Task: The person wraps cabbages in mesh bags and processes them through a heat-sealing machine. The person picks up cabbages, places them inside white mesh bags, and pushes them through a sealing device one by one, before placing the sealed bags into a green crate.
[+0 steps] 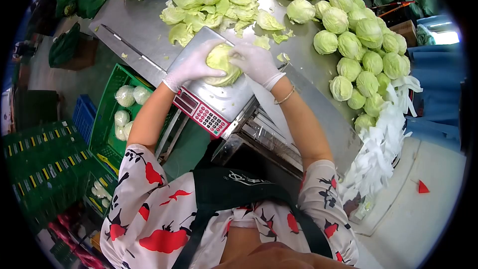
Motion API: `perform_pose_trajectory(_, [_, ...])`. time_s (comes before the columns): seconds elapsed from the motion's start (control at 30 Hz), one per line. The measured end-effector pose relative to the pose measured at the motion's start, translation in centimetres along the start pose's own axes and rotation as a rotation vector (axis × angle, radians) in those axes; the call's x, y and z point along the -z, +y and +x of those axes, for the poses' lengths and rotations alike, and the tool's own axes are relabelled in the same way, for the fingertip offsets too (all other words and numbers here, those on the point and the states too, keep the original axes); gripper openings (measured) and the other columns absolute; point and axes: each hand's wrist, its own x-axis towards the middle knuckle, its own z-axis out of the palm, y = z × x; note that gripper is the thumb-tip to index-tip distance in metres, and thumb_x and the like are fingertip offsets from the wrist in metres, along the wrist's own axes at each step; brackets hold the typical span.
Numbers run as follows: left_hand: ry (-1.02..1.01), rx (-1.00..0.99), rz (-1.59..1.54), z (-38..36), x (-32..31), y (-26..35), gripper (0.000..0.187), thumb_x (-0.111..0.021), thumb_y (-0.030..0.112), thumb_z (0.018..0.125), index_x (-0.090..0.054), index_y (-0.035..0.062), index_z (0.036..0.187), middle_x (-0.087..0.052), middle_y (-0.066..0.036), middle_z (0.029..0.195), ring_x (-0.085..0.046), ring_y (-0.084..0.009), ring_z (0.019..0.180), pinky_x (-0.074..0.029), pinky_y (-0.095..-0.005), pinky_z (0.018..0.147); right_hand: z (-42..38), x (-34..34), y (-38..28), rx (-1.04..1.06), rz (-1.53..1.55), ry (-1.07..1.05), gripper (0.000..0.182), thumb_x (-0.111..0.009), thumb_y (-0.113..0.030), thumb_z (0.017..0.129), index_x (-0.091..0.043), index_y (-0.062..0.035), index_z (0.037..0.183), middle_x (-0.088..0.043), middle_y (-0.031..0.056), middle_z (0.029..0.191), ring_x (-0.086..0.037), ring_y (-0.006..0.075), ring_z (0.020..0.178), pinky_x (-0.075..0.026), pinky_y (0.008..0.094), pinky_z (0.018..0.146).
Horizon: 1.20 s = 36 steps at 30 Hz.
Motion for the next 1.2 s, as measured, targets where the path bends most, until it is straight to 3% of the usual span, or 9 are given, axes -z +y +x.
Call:
perform_pose_trajectory(0.37, [-0.016, 0.004, 0.063, 0.6, -0.4, 0.0, 0.089, -0.084, 0.034, 0.067, -0.043, 0.0084, 0.142, -0.049, -0.018, 0.138, -0.049, -0.0317, 0.128, -0.038, -0.0398, 0.11, 1.2, -1.4, -1.0, -0.073, -0.437, -0.065, 0.01, -0.064, -0.015, 0.077, -0.068, -0.0061, 0.079, -0.068, 0.0163, 0.075, -0.069, 0.0327, 0.069, -0.054, 0.0431, 0.062])
perform_pose_trajectory(0.67, [-0.065, -0.003, 0.044, 0.8, 0.3, 0.3, 0.09, -0.084, 0.034, 0.066, -0.044, 0.0093, 0.142, -0.051, -0.017, 0.136, -0.049, -0.0307, 0.128, -0.038, -0.0394, 0.11, 2.2, -0.4, 3.5, -0.155, -0.308, 0.345, 0.016, -0.069, -0.021, 0.079, -0.07, -0.0049, 0.08, -0.068, 0.0168, 0.076, -0.068, 0.0347, 0.07, -0.055, 0.0431, 0.064])
perform_pose_trajectory(0.73, [-0.052, -0.017, 0.048, 0.6, 0.1, 0.0, 0.091, -0.084, 0.035, 0.066, -0.043, 0.0096, 0.143, -0.051, -0.017, 0.136, -0.049, -0.0303, 0.129, -0.038, -0.0397, 0.11, 3.2, 3.4, 3.6, -0.306, -0.099, 0.498, 0.03, -0.074, -0.026, 0.08, -0.072, -0.0005, 0.096, -0.071, 0.0186, 0.082, -0.069, 0.0282, 0.068, -0.055, 0.0386, 0.066])
perform_pose_trajectory(0.77, [0.047, -0.086, 0.119, 0.6, 0.1, 0.1, 0.086, -0.082, 0.033, 0.069, -0.044, 0.0089, 0.143, -0.053, -0.016, 0.133, -0.051, -0.0288, 0.126, -0.04, -0.0392, 0.108, 3.7, 4.5, 4.2, -0.489, 0.094, 0.567, 0.038, -0.076, -0.027, 0.083, -0.071, 0.0026, 0.106, -0.073, 0.016, 0.09, -0.068, 0.0177, 0.071, -0.053, 0.0314, 0.07])
perform_pose_trajectory(0.83, [0.243, -0.228, 0.256, 0.3, -0.4, 0.8, 0.077, -0.079, 0.029, 0.075, -0.046, 0.0076, 0.142, -0.058, -0.015, 0.127, -0.055, -0.0259, 0.121, -0.043, -0.0382, 0.105, 3.4, 6.0, 5.0, -0.544, 0.485, 0.512, 0.031, -0.072, -0.024, 0.089, -0.07, 0.0037, 0.101, -0.071, 0.0062, 0.086, -0.062, 0.0089, 0.074, -0.049, 0.0247, 0.069])
perform_pose_trajectory(0.93, [0.382, -0.083, -0.024, -1.6, -1.3, 4.0, 0.055, -0.07, 0.021, 0.086, -0.052, 0.004, 0.135, -0.066, -0.011, 0.112, -0.064, -0.0196, 0.103, -0.051, -0.0328, 0.092, 0.6, 5.9, 0.3, -0.463, 0.749, 0.445, 0.023, -0.069, -0.021, 0.091, -0.071, 0.0013, 0.096, -0.065, -0.0018, 0.08, -0.055, 0.0041, 0.074, -0.043, 0.02, 0.066])
perform_pose_trajectory(1.03, [0.017, 0.268, -0.798, -3.6, -3.3, 10.1, 0.035, -0.062, 0.018, 0.095, -0.058, 0.0023, 0.126, -0.07, -0.009, 0.1, -0.068, -0.0167, 0.087, -0.054, -0.0267, 0.08, -2.7, 3.1, -5.7, -0.342, 0.478, 0.522, 0.015, -0.067, -0.014, 0.093, -0.069, 0.0001, 0.096, -0.063, -0.0028, 0.081, -0.056, 0.0046, 0.074, -0.046, 0.0224, 0.065])
perform_pose_trajectory(1.1, [-0.015, 0.274, -0.888, -4.7, -6.9, 10.2, 0.033, -0.059, 0.021, 0.098, -0.059, -0.0004, 0.123, -0.07, -0.008, 0.101, -0.067, -0.0127, 0.086, -0.054, -0.0249, 0.078, -4.3, 1.8, -7.0, -0.331, 0.365, 0.517, 0.017, -0.064, -0.014, 0.094, -0.068, 0.0014, 0.1, -0.065, -0.0017, 0.083, -0.059, 0.0068, 0.077, -0.048, 0.0228, 0.068])
perform_pose_trajectory(1.2, [0.006, 0.311, -1.166, -6.3, -6.6, 10.9, 0.034, -0.056, 0.022, 0.1, -0.058, -0.0033, 0.123, -0.068, -0.007, 0.104, -0.066, -0.0121, 0.088, -0.053, -0.0248, 0.078, -6.7, 2.8, -7.6, -0.41, 0.963, 0.323, 0.02, -0.06, -0.013, 0.096, -0.067, 0.0025, 0.106, -0.066, -0.0008, 0.085, -0.06, 0.0084, 0.074, -0.048, 0.0231, 0.068])
